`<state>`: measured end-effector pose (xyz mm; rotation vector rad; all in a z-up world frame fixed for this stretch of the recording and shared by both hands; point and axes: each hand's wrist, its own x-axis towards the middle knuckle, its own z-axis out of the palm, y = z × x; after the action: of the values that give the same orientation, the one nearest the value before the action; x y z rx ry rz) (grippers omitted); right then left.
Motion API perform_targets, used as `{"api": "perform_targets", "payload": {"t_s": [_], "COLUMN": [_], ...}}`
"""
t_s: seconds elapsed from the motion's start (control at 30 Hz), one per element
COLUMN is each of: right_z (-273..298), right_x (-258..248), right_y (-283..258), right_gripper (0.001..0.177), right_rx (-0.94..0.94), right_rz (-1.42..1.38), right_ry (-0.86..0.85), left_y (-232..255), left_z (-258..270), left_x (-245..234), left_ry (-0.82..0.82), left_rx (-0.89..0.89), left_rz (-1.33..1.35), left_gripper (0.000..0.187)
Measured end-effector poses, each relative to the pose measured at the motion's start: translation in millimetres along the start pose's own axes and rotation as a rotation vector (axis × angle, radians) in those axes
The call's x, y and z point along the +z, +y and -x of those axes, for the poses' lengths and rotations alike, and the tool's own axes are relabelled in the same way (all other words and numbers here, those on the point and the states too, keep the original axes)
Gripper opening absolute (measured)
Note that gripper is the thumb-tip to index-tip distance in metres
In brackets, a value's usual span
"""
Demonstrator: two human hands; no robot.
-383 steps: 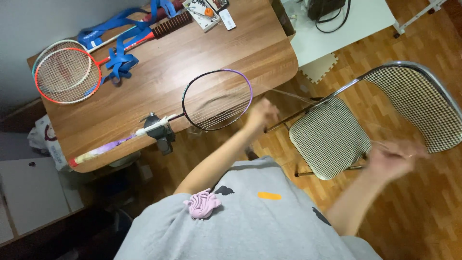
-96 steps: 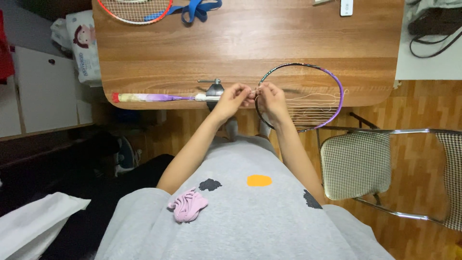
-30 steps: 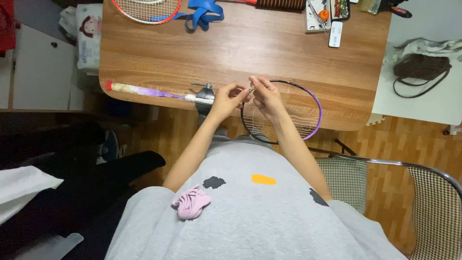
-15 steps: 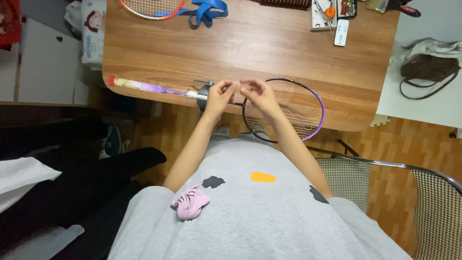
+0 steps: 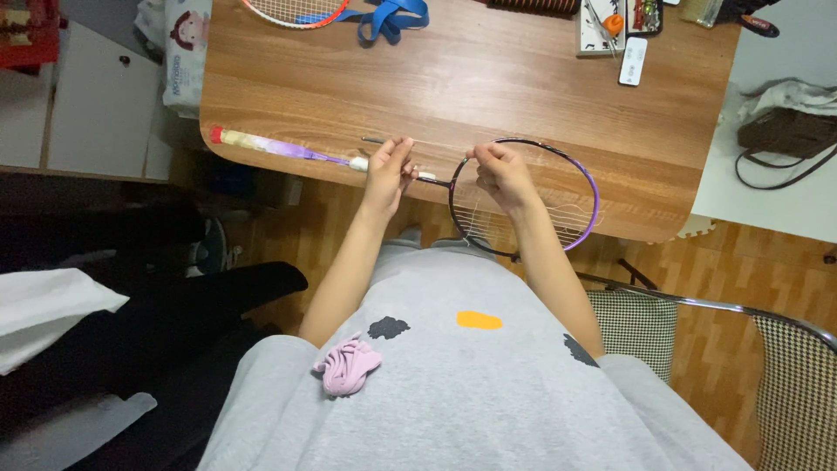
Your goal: Manually weaving and stringing a badminton racket using a stringing clamp tool on a table.
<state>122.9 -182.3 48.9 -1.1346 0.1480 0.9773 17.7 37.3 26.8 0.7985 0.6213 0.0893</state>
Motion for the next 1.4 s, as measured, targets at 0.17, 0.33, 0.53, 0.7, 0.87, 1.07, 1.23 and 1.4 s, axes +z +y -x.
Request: {"api": "perform_targets", "payload": {"t_s": [0.17, 0.33, 0.53, 0.7, 0.87, 1.07, 1.23, 1.4], "right_z": [13.5, 81.5, 139.1, 127.0, 149.7, 247.3, 371.0, 350.5], "right_x": [9.0, -11.5, -99.1, -167.5, -173.8, -236.7, -338.5, -364.7], "right_y": [-11.5, -72.8, -71.4, 7.2, 16.1, 3.3, 31.0, 72.4], "right_gripper": [0.03, 0.035, 0.036, 0.027, 0.032, 0.024, 0.032, 0.014], "right_rx": [-0.053, 0.015, 0.283, -0.131, -0.198, -0.341, -1.168, -0.612], "right_rz": [0.347, 0.827, 1.247, 0.731, 0.774, -0.156, -1.248, 0.053], "right_ry": [0.169, 0.474, 0.694, 0.49, 0.55, 0.904, 0.507, 1.124], "left_y": [2.3, 13.0, -6.7, -26.6, -90.6, -147.5, -177.0, -307.2], "left_z": [-4.7, 3.8, 19.2, 35.5, 52.1, 68.7, 72.5, 32.1], "left_x": [-9.7, -15.8, -14.7, 29.8, 104.6, 192.7, 246.6, 204.8], "left_ry": [0.076, 0.14, 0.3, -0.023, -0.471, -0.78, -0.489, -0.356], "left_rx": [0.035, 0.054, 0.508, 0.42, -0.033, -0.577, -0.809, -0.445], "left_rz": [-0.057, -0.247, -0.92, -0.963, -0.912, -0.645, -0.173, -0.046], "left_gripper": [0.013, 0.016, 0.028, 0.017, 0.021, 0.037, 0.047, 0.029]}}
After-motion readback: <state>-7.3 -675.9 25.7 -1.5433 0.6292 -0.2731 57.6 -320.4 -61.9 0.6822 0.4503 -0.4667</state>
